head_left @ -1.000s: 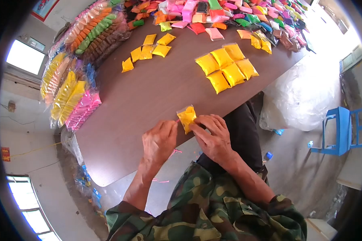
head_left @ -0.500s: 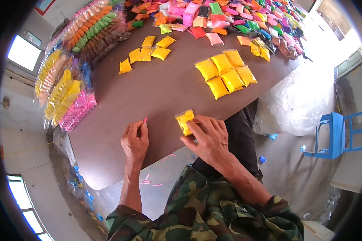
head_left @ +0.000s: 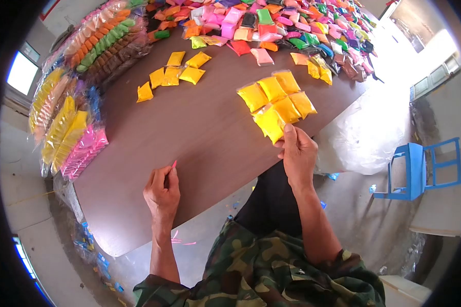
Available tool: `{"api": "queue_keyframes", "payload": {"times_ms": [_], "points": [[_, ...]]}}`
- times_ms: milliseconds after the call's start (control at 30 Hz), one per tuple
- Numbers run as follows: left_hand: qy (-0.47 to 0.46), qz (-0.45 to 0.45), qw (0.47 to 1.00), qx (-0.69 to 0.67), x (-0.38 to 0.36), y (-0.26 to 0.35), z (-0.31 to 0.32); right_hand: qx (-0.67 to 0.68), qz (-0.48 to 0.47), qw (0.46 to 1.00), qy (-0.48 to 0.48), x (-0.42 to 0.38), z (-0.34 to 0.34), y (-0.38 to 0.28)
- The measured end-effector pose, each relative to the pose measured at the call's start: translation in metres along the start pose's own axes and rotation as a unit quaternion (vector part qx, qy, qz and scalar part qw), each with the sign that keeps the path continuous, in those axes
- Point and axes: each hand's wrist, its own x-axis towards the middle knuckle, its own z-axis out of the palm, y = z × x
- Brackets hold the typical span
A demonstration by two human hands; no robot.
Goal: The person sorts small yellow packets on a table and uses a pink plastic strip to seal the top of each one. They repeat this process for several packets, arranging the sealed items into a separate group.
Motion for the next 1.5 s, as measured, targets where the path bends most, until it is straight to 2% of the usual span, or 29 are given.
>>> {"api": "queue_keyframes", "payload": {"times_ms": [333, 533, 933, 1033, 1133, 1233, 1267, 1500], "points": [[-0.002, -0.003, 1.000, -0.007, 0.001, 0.002, -0.001, 0.024, 0.065, 0.997, 0.024, 0.010, 0.007, -0.002], [0.004, -0.004, 1.000, -0.014, 0.001, 0.000, -0.001, 0.051, 0.058, 0.996, 0.044, 0.011, 0.010, 0.007], [0.000, -0.003, 1.000, -0.015, -0.001, -0.003, -0.001, -0.009, 0.027, 0.997, 0.077, 0.006, 0.009, 0.000], [0.001, 0.000, 1.000, -0.012, 0.000, -0.003, -0.001, -0.183, -0.174, 0.961, 0.115, -0.003, 0.000, 0.015], [-0.001, -0.008, 1.000, -0.018, -0.001, -0.002, -0.002, -0.309, -0.405, 0.853, 0.109, 0.002, -0.007, 0.012], [-0.002, -0.013, 1.000, -0.025, 0.000, -0.001, 0.000, -0.390, -0.440, 0.808, 0.007, 0.005, -0.006, 0.003], [-0.005, -0.013, 1.000, -0.020, 0.000, -0.002, -0.001, -0.409, -0.427, 0.807, -0.023, 0.008, -0.006, 0.013], [0.007, -0.015, 1.000, -0.020, -0.001, 0.000, 0.000, -0.469, -0.416, 0.777, -0.066, 0.017, -0.014, 0.016]]}}
